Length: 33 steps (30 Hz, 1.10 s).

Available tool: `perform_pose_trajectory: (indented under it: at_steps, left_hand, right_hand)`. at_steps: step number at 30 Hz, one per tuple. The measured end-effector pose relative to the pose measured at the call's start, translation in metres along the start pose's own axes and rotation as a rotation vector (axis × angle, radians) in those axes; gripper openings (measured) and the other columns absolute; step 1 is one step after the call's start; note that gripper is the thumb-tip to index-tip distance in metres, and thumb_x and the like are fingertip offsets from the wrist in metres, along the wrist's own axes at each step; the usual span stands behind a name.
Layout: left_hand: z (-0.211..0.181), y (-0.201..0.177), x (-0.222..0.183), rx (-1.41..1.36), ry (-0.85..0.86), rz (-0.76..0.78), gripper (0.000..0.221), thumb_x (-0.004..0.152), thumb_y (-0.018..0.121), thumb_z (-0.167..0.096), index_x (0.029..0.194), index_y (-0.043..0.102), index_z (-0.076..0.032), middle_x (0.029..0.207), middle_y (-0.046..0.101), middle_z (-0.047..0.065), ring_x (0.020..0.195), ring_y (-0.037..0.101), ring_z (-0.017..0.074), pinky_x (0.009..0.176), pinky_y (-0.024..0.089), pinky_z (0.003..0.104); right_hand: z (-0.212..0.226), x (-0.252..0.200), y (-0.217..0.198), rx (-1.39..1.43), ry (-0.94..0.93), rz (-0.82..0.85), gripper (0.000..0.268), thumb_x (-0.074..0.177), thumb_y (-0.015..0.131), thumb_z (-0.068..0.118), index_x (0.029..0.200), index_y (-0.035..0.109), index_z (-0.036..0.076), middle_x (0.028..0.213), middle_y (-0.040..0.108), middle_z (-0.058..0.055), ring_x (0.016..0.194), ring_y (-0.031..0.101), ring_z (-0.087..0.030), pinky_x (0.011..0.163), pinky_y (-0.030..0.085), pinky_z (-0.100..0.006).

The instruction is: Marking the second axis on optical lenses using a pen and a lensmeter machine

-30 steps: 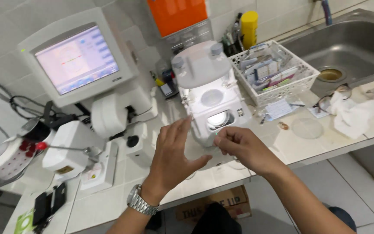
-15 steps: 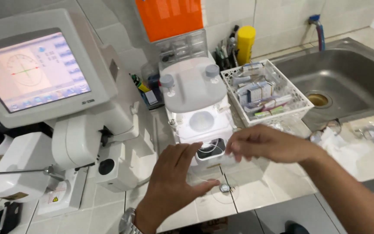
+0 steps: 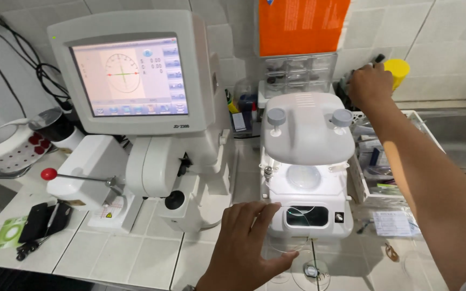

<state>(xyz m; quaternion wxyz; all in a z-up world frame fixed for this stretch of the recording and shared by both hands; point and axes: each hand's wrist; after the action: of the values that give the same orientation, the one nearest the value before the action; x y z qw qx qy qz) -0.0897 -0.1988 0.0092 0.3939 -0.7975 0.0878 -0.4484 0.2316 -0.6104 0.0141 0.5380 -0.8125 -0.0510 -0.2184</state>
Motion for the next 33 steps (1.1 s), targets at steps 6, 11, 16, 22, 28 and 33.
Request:
perform_pose_trajectory:
  at_steps: [6,11,16,22,28,33]
  left_hand:
    - [-0.004,0.001,-0.003,0.042,-0.053,0.006,0.074,0.079,0.083,-0.047,0.134,0.053,-0.006,0.123,0.052,0.010,0.110,0.053,0.0291,0.095,0.041,0.045]
    - [-0.017,-0.001,0.008,0.066,-0.056,-0.033,0.073,0.077,0.086,-0.047,0.133,0.054,-0.012,0.135,0.048,0.014,0.120,0.051,0.0346,0.102,0.041,0.050]
    - [-0.046,-0.010,0.033,-0.063,-0.054,0.063,0.074,0.074,0.089,-0.047,0.130,0.053,-0.015,0.161,0.024,0.021,0.147,0.028,0.0459,0.112,0.033,0.062]
    - [-0.084,0.001,0.050,-0.137,0.150,0.114,0.074,0.069,0.083,-0.054,0.126,0.060,-0.012,0.163,0.020,0.025,0.154,0.017,0.0529,0.123,0.009,0.075]
    - [-0.103,0.004,0.048,-0.254,0.233,0.074,0.075,0.074,0.059,-0.066,0.112,0.065,-0.001,0.113,0.049,0.015,0.122,0.049,0.0373,0.122,0.017,0.067]
    - [-0.107,-0.001,0.042,-0.067,0.217,0.023,0.082,0.061,0.078,-0.064,0.118,0.066,-0.005,0.122,0.047,0.018,0.119,0.048,0.0412,0.119,0.015,0.073]
  right_hand:
    - [0.005,0.007,-0.029,0.226,0.093,0.226,0.028,0.095,0.059,0.012,0.116,0.077,0.002,0.112,0.078,-0.022,0.098,0.074,-0.041,0.072,0.061,-0.048]
    - [-0.046,-0.012,-0.103,0.385,0.050,0.032,0.032,0.106,0.065,0.039,0.113,0.076,0.010,0.102,0.079,-0.015,0.092,0.071,-0.038,0.071,0.057,-0.050]
    - [-0.099,-0.131,-0.193,0.832,-0.106,-0.353,0.017,0.122,0.084,0.017,0.121,0.076,0.002,0.099,0.067,-0.009,0.080,0.056,-0.020,0.064,0.045,-0.039]
    - [-0.095,-0.291,-0.256,1.156,-0.085,-0.151,0.021,0.103,0.073,0.012,0.117,0.065,-0.002,0.084,0.054,-0.010,0.069,0.046,-0.016,0.061,0.035,-0.029]
    - [-0.075,-0.340,-0.252,1.543,-0.054,-0.286,0.020,0.095,0.075,0.008,0.110,0.063,0.004,0.099,0.067,-0.005,0.079,0.060,-0.006,0.071,0.047,-0.015]
    - [-0.051,-0.352,-0.219,2.022,0.011,-0.190,0.015,0.105,0.059,0.013,0.111,0.058,-0.001,0.079,0.057,-0.010,0.059,0.055,-0.017,0.053,0.045,-0.028]
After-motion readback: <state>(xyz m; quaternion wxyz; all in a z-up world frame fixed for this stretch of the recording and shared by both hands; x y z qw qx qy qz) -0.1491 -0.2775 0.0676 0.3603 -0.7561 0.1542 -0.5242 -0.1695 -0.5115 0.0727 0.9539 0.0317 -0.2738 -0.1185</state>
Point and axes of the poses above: each hand's wrist, its own x-axis towards the middle knuckle, its own y-axis out of the palm, z = x × y
